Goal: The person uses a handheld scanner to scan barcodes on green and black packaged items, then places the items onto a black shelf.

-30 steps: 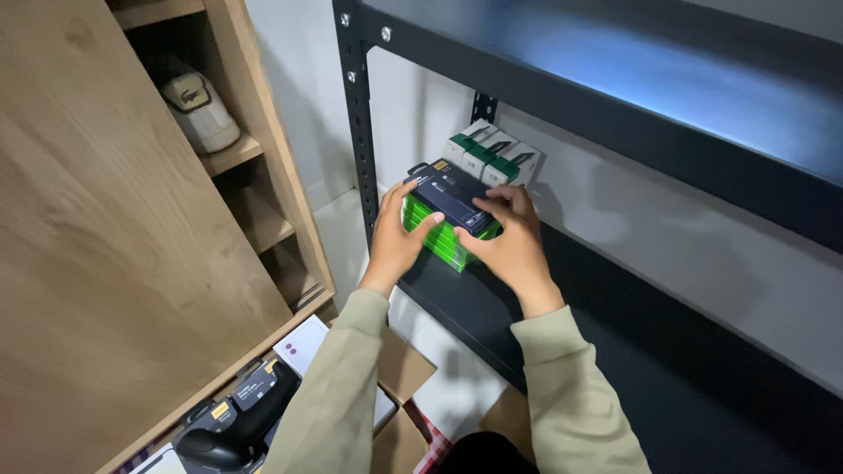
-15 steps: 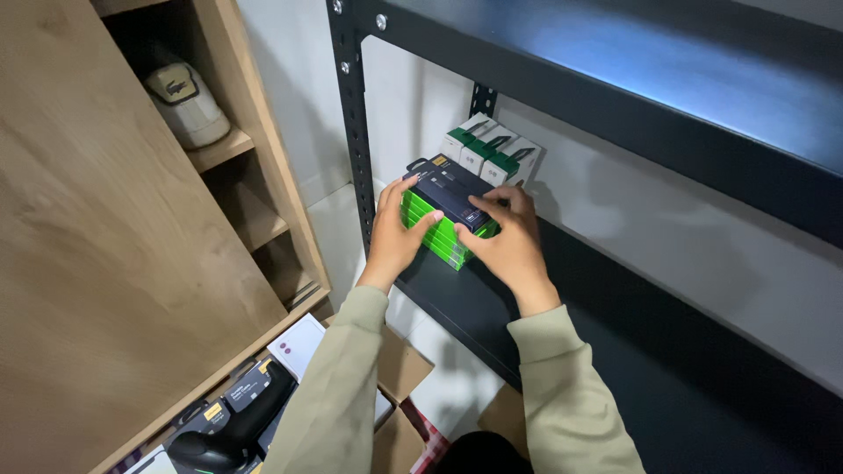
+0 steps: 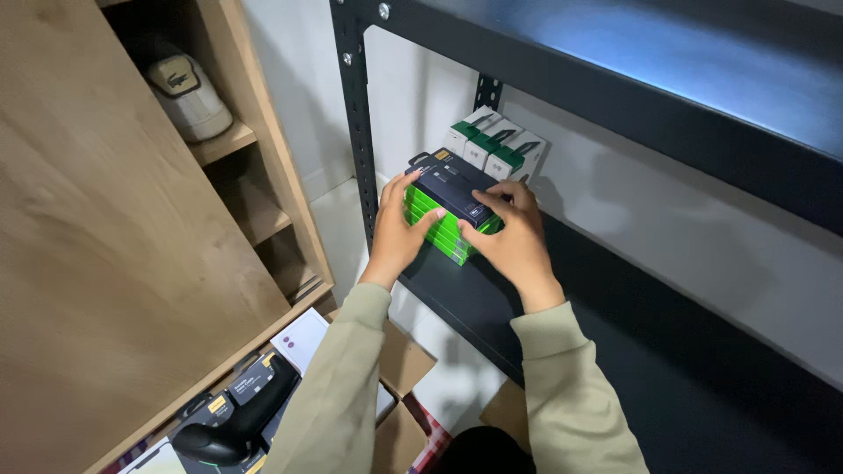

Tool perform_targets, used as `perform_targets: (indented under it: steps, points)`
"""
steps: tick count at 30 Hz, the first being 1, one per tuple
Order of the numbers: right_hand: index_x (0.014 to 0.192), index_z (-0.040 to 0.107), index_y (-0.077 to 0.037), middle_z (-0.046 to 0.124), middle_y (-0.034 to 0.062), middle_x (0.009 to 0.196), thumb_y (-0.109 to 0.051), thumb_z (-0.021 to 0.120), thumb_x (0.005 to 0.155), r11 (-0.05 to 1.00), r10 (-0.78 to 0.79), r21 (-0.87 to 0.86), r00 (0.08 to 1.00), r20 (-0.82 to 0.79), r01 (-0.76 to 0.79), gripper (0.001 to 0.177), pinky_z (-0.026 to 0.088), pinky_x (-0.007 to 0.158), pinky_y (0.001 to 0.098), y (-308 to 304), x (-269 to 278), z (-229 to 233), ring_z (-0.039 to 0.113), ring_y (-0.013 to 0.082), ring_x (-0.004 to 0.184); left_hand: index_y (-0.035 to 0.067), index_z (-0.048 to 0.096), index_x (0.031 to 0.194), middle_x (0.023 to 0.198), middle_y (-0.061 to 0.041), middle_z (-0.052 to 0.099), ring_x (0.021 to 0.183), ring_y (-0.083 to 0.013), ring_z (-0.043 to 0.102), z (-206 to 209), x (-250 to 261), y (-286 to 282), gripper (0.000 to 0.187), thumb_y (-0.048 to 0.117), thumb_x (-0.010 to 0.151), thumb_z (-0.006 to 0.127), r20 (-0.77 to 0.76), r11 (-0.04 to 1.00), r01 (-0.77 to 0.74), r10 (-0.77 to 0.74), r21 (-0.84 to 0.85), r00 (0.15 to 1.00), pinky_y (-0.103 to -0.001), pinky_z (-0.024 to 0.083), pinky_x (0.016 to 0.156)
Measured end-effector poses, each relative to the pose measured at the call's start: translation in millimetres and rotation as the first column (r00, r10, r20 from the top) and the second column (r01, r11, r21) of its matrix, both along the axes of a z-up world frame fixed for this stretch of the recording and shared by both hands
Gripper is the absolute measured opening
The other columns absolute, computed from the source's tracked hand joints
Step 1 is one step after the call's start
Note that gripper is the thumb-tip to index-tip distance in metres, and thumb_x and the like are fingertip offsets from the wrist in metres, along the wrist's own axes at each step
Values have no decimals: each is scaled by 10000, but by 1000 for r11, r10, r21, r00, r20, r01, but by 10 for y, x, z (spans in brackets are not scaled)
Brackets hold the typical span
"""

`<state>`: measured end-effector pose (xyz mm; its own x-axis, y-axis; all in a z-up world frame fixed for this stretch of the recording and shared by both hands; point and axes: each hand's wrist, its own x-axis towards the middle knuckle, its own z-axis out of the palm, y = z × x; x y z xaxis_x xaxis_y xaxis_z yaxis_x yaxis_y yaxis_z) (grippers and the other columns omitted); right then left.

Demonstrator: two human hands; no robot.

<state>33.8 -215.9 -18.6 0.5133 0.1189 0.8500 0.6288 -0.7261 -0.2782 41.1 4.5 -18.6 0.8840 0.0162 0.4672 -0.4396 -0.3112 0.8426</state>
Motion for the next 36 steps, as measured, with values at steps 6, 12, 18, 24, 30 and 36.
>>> perform_targets:
  steps: [6,12,18,24,30,36]
  points:
    - [1183,838,-90,665,115,1152,-196,1031,660,1000,9,-19,999,36,-8,567,587,1010,495,21,-82,56,700,381,1197,119,469,1639,1622,-302,455,1550,-525,429,-119,18,43,862,238,912,915,64,999,14,-16,35,998,-629,413,1260]
    - [1171,836,-124,667,72,1161,-268,1048,673,999,-4,35,1000,-12,4,560,577,1012,441,4,-53,-11,705,326,1160,119,466,1657,1652,-315,434,1581,-517,392,-141,18,78,808,240,964,865,57,996,16,-22,89,998,-634,351,1297]
    - [1209,820,-131,661,73,1210,-306,1041,661,999,-41,35,999,-9,41,616,558,1066,461,1,-90,21,695,334,1231,143,482,1650,1649,-323,430,1549,-541,425,-108,27,89,772,208,974,849,74,993,10,-19,115,997,-633,378,1280]
    - [1176,831,-177,661,36,1203,-310,1052,651,989,-117,84,991,-60,122,585,617,973,438,21,-142,33,746,313,1164,160,551,1599,1628,-310,462,1527,-528,464,-100,38,47,692,210,975,846,78,990,3,-14,140,997,-623,394,1271]
    - [1177,838,-149,658,63,1214,-283,1027,726,989,-109,86,986,-128,120,506,646,922,450,25,-460,374,753,357,1124,171,686,1451,1504,-240,591,1422,-493,589,32,-77,-50,559,222,936,895,264,989,-119,92,91,960,-601,445,1217]
    - [1444,705,-110,560,203,1528,-406,965,742,960,-240,19,854,-461,279,805,516,1144,588,-346,-1739,1017,567,443,1456,186,726,1388,1427,-211,618,1358,-473,621,193,-980,-567,481,307,948,878,312,991,-76,37,114,949,-594,475,1175]
